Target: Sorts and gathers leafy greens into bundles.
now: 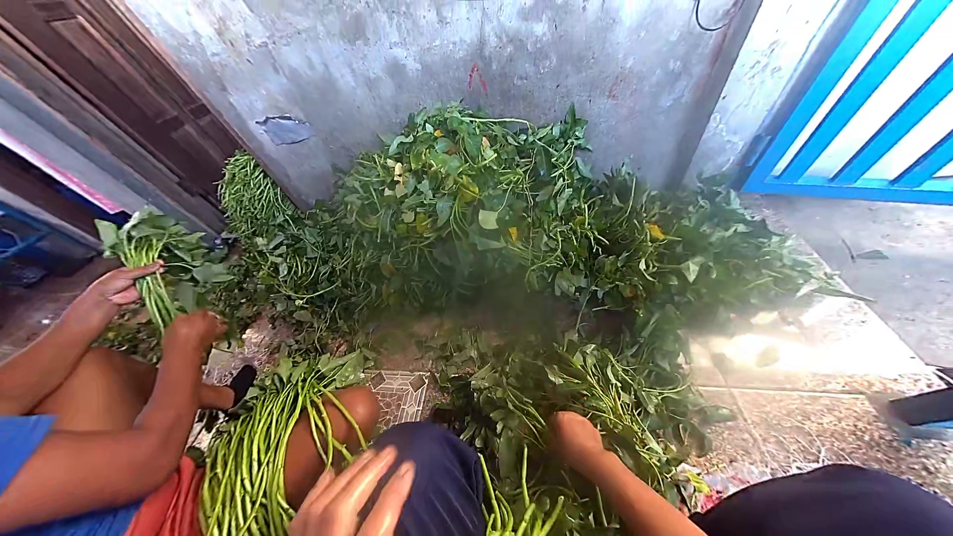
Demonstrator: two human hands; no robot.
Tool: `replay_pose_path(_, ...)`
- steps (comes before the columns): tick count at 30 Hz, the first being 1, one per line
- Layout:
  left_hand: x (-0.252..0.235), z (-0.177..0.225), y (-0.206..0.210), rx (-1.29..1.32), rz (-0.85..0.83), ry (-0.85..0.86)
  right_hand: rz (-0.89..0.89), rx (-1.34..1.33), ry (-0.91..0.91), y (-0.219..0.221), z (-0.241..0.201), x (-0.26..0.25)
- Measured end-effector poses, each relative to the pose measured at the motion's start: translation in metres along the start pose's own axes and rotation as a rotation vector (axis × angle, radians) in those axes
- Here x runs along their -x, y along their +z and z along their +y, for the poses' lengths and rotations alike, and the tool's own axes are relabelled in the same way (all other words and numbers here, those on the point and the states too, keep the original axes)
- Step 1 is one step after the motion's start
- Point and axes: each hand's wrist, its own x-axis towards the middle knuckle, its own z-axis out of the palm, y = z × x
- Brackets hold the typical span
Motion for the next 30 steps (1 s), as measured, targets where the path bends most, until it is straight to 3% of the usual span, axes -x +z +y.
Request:
replay_pose_path(4, -0.094, -0.003, 0.045, 0.132, -0.027, 0.077, 0.393, -0.370, -0.176, -0.042, 0.014, 0.032)
replay_pose_path(6, -0.132, -0.001, 0.071, 0.183, -0.172, 0.027, 0.640, -0.545, -0.270, -0.056, 0.017, 0.049)
replay_pose_path(7, -0.149, 0.003, 0.080, 0.230, -0.302, -0.019, 0.699, -0.532, -0.254, -0.063, 0.019, 0.058)
replay_pose_path(10, -0.181, 0.016, 0.111, 0.360, -0.651, -0.134, 0.659, -0.210, -0.068, -0.082, 0.026, 0.080)
replay_pose_path(13, -0.182, 0.022, 0.144, 0.576, -0.766, -0.202, 0.844, -0.285, -0.159, -0.092, 0.023, 0.097)
replay_pose_path(15, -0.176, 0.025, 0.160, 0.721, -0.756, -0.255, 0.902, -0.480, -0.277, -0.095, 0.016, 0.104)
replay_pose_path(18, -0.171, 0.029, 0.174, 0.954, -0.640, -0.404, 0.843, -0.773, -0.476, -0.097, 0.002, 0.102)
replay_pose_path(22, -0.173, 0.029, 0.179, 1.136, -0.400, -0.539, 0.937, -0.666, -0.619, -0.092, -0.022, 0.098)
replay_pose_path(24, -0.175, 0.027, 0.176, 1.178, -0.315, -0.563, 0.854, -0.783, -0.693, -0.094, -0.030, 0.100)
replay_pose_path(30, -0.173, 0.018, 0.180, 1.088, -0.280, -0.497, 0.586, -0.926, -0.575, -0.100, -0.050, 0.100)
